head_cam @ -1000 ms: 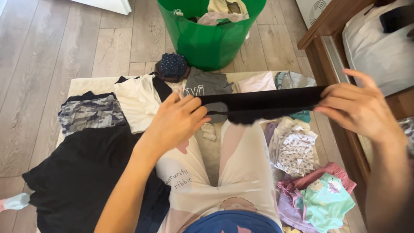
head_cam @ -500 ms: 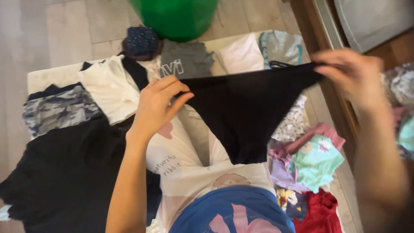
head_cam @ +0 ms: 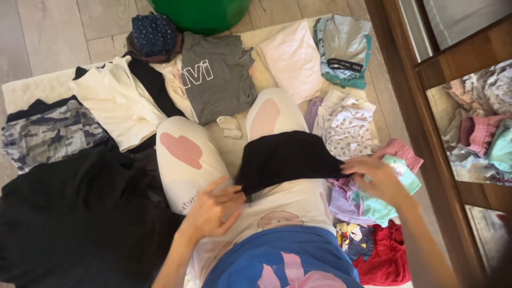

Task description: Sorting and folding laundry items from a basket on the floor.

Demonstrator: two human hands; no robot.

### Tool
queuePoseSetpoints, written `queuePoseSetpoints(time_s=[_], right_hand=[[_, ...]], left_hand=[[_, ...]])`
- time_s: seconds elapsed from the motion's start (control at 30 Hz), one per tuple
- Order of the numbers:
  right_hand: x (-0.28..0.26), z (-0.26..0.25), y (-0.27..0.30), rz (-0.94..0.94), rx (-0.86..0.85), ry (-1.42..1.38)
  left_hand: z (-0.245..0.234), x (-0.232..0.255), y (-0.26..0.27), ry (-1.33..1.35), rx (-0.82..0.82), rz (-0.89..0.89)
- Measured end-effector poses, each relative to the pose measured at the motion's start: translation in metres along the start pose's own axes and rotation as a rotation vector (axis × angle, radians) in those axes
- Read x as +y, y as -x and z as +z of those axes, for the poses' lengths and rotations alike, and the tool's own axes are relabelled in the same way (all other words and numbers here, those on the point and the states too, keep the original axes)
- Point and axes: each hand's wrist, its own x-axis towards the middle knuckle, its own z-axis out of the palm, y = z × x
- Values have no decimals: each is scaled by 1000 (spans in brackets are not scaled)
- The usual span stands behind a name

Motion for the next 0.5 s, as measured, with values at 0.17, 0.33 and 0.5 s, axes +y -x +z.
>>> queuePoseSetpoints(time_s=[0.17,0.33,0.5], right_hand=[[-46,77,-12,605,273,-321],[-85,144,-79,741,78,455],[-91,140,-76,614,103,539]], left_hand=[[41,23,-17,306,192,-62],[185,-13,-80,655,205,-1109],[182,7,-116,603,147,-1308]])
